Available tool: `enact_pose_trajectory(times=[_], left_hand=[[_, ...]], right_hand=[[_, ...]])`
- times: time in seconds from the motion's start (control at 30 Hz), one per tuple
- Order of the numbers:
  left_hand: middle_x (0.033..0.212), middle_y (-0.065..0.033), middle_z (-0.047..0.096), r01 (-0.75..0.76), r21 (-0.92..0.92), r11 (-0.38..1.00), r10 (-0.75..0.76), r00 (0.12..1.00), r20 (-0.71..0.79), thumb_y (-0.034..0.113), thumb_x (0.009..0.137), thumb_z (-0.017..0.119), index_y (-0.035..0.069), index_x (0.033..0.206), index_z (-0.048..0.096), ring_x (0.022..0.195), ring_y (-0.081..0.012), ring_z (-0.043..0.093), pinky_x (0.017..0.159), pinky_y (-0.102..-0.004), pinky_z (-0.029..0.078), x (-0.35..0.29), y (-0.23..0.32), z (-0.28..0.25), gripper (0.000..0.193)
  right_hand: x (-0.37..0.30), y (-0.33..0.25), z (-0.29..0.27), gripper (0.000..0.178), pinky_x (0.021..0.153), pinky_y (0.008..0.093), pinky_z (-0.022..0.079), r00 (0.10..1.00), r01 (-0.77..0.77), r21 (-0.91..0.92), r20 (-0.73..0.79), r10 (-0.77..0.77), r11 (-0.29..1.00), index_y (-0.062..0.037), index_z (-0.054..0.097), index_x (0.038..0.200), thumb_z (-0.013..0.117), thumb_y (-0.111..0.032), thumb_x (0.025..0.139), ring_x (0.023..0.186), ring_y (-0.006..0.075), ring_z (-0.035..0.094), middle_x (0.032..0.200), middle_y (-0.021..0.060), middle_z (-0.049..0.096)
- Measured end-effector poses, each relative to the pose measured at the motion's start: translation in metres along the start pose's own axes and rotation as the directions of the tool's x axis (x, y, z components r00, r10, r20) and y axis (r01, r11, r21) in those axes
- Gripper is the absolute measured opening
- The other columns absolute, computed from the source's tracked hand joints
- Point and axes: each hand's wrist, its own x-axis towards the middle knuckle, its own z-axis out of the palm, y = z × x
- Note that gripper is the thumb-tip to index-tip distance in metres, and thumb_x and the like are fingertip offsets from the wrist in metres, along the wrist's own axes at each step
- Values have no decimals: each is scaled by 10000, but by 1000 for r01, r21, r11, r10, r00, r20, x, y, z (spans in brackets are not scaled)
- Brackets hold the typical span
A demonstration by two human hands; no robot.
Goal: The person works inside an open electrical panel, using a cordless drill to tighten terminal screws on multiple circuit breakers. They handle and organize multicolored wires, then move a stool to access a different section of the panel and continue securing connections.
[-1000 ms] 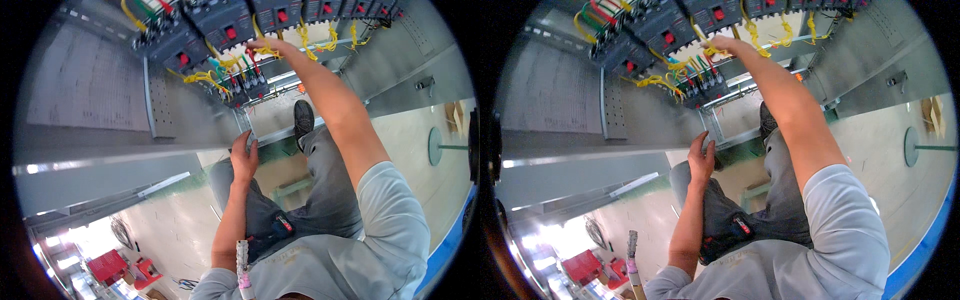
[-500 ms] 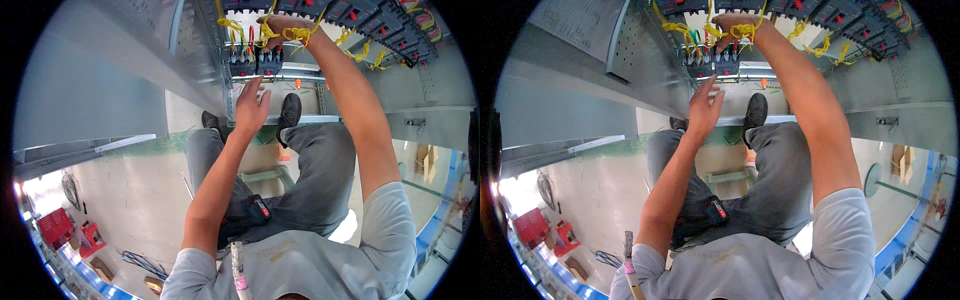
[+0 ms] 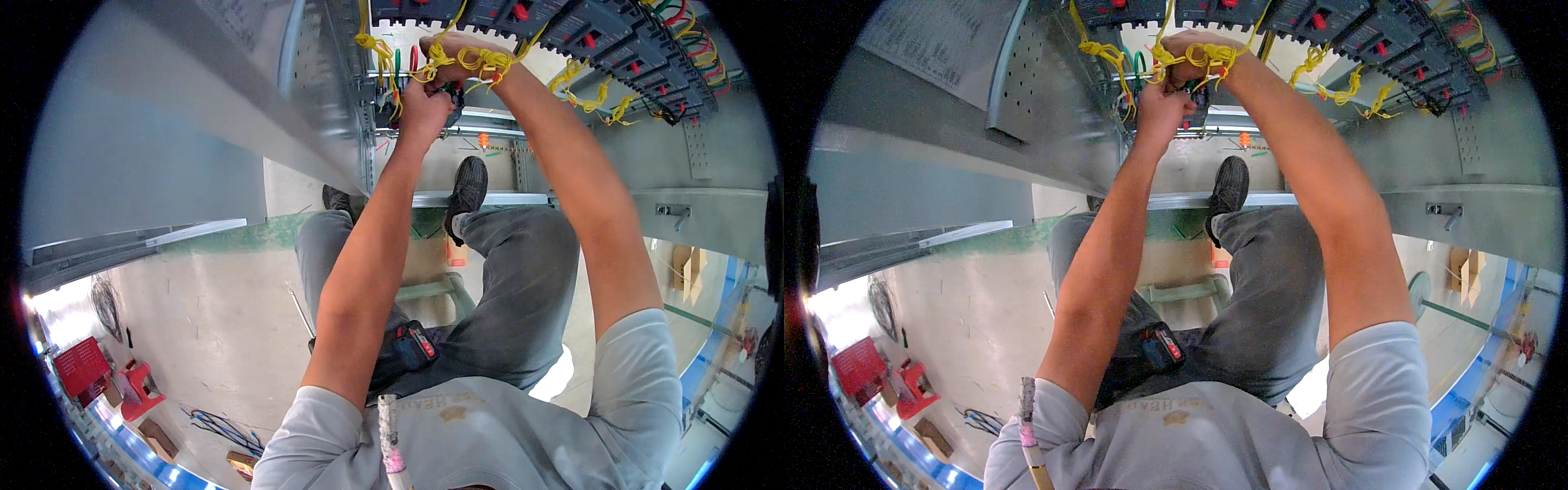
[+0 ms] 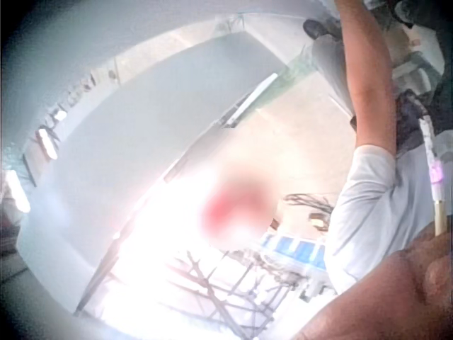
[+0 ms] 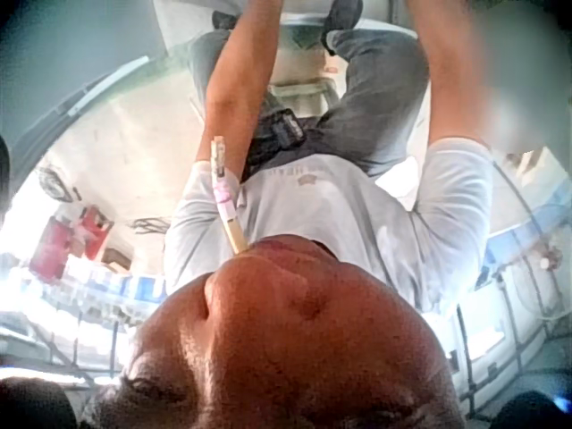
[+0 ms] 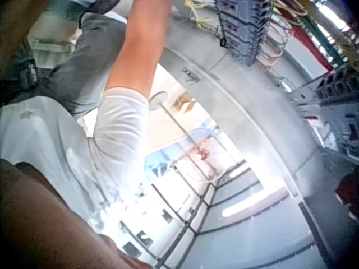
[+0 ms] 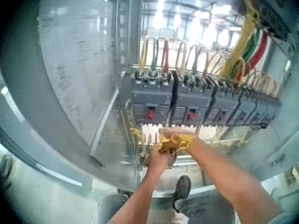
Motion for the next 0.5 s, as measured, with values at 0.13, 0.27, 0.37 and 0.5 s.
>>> enact_pose_trajectory(times=[0.13, 0.27, 0.37, 0.5], left_hand=[[883, -122, 704, 67, 19, 998, -68, 997, 30, -15, 830, 589, -59, 1154, 630, 669, -202, 697, 627, -312, 594, 1, 8, -6, 330], [904, -132, 697, 102, 30, 994, -102, 995, 15, 8, 852, 581, -68, 1181, 623, 654, -192, 689, 599, -305, 592, -1, 9, -6, 341], [912, -121, 688, 101, 52, 994, -104, 993, 56, 6, 862, 574, -67, 1216, 606, 649, -177, 681, 579, -299, 585, -2, 13, -1, 363], [893, -110, 686, 57, 45, 997, -58, 998, 24, 6, 879, 561, -34, 1204, 605, 601, -162, 680, 514, -295, 553, -1, 4, -8, 330]], right_hand=[[8, -17, -15, 385, 684, 377, 525, 986, -111, -35, 119, 115, 993, -39, 608, 923, 853, -239, 703, 801, 324, 678, 784, 124, 663], [4, -15, -9, 598, 801, 391, 523, 925, -356, -100, 107, 366, 929, -85, 617, 1143, 886, -340, 672, 956, 306, 681, 992, 125, 700], [0, 19, -5, 592, 830, 416, 535, 924, -330, 35, 218, 315, 943, -79, 582, 1192, 863, -302, 720, 1071, 331, 690, 1068, 146, 709], [-1, 4, -15, 563, 849, 473, 545, 957, -261, -13, 129, 260, 965, -49, 606, 1148, 866, -304, 720, 1079, 373, 690, 1070, 182, 698]])
